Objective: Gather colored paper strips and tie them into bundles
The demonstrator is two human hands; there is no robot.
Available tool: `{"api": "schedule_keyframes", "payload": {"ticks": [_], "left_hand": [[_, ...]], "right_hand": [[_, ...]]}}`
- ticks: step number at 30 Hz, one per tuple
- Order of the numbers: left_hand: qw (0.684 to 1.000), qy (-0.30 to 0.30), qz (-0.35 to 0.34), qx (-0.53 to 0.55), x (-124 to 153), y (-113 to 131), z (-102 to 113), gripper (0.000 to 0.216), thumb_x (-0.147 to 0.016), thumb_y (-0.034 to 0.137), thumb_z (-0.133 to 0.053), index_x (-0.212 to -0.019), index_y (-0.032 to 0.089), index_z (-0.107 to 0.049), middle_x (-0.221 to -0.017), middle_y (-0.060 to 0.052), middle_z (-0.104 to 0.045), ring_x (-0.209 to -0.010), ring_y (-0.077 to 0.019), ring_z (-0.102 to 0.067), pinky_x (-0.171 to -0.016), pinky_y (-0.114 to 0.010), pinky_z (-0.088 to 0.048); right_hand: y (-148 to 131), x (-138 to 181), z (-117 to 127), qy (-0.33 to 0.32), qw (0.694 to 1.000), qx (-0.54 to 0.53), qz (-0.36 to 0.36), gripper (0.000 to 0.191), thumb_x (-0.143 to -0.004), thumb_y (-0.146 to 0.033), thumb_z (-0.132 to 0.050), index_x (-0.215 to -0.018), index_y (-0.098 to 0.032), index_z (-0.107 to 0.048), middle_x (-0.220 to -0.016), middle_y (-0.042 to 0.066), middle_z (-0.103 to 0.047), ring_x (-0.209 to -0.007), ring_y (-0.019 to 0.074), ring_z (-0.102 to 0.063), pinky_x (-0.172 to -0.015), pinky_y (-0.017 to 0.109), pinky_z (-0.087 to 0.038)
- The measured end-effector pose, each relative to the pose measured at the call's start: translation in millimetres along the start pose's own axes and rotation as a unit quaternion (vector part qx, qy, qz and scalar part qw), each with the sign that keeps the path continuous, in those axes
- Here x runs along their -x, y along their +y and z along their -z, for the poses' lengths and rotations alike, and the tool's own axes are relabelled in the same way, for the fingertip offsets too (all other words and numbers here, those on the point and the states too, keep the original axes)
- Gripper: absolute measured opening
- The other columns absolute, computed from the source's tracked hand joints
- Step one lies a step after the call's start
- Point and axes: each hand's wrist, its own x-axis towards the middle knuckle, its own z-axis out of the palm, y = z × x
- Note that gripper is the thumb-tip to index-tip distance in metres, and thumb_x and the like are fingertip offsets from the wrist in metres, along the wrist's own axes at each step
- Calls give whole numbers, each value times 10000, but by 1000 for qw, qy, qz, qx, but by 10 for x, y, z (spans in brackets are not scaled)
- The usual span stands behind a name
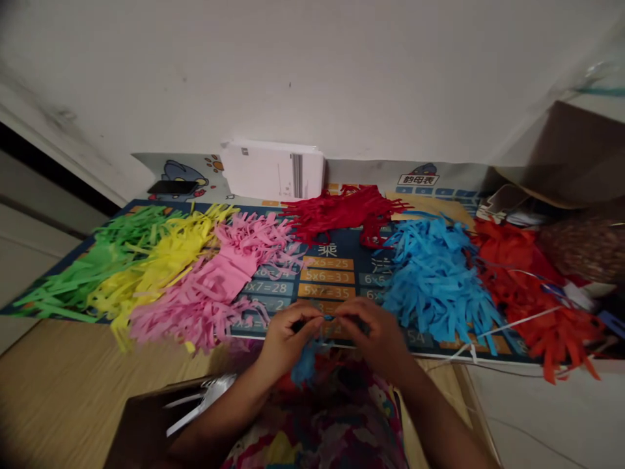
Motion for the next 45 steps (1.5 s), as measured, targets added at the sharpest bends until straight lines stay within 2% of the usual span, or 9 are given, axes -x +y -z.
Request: {"api": "schedule_keyframes", "payload": {"ticks": [4,8,14,18,24,29,35,41,45], "left_hand": [[991,-10,-87,-98,41,42,-13,190,-916,313,-651,-827,188,-762,-754,-45,-735,-719,-161,-661,-687,-268,-518],[982,-7,-126,-141,91,61,-27,170,-923,269,-644,-836,182,-760,-753,-46,-734,-711,-155,-668,-660,-253,-523],[962,-11,-180,-207,125,51,-54,184,-948,284,-614,-881,192,-759,-770,-45,-728,-708,-147,-670,-647,-246,-530],[939,-18,-238,-247,121,56,-34,241,-981,307,-565,-900,184,-754,-770,-51,-712,-695,-141,-664,-634,-239,-521],[913,-53,-273,-298,117,117,-14,303,-1016,308,-485,-929,172,-742,-794,-57,-715,-702,-146,-654,-645,-248,-522],[932,-81,-245,-255,101,83,-26,261,-1004,297,-520,-956,169,-742,-825,-62,-743,-741,-154,-683,-684,-254,-543],[979,-87,-119,-143,78,54,-23,203,-893,388,-700,-867,192,-746,-831,-36,-776,-742,-153,-722,-728,-241,-562],[986,-82,-91,-110,57,27,-9,229,-871,419,-721,-838,195,-754,-811,-33,-786,-735,-154,-735,-702,-227,-557],[983,-97,-107,-112,33,16,7,242,-879,441,-705,-868,205,-761,-834,-36,-794,-759,-159,-743,-735,-235,-560]], "right_hand": [[-126,297,-353,66,989,-120,-50,122,-903,-325,-629,-946,-257,-720,-950,46,-713,-866,190,-687,-723,287,-563],[-89,389,-383,67,976,-175,-111,116,-878,-348,-682,-938,-248,-687,-899,28,-696,-788,174,-681,-693,274,-567],[-62,455,-325,72,991,-94,-57,88,-897,-328,-670,-908,-245,-699,-944,46,-687,-872,194,-669,-764,303,-552],[-60,478,-315,69,992,-77,-67,105,-907,-343,-658,-947,-252,-693,-950,45,-696,-885,201,-674,-781,310,-553],[-75,487,-298,90,994,-35,-57,114,-902,-334,-632,-932,-251,-704,-924,44,-728,-839,199,-687,-749,306,-555],[-71,464,-255,57,988,-83,-116,131,-860,-362,-668,-880,-245,-724,-855,40,-743,-781,207,-701,-714,315,-566],[-65,463,-260,47,968,-182,-168,156,-820,-385,-733,-884,-244,-728,-866,43,-745,-800,204,-707,-711,300,-580],[-23,459,-271,16,931,-290,-221,242,-777,-434,-788,-907,-235,-743,-898,55,-761,-788,202,-715,-684,293,-590],[6,450,-279,50,933,-289,-208,194,-764,-413,-802,-839,-244,-744,-862,39,-744,-744,182,-697,-640,268,-574]]}}
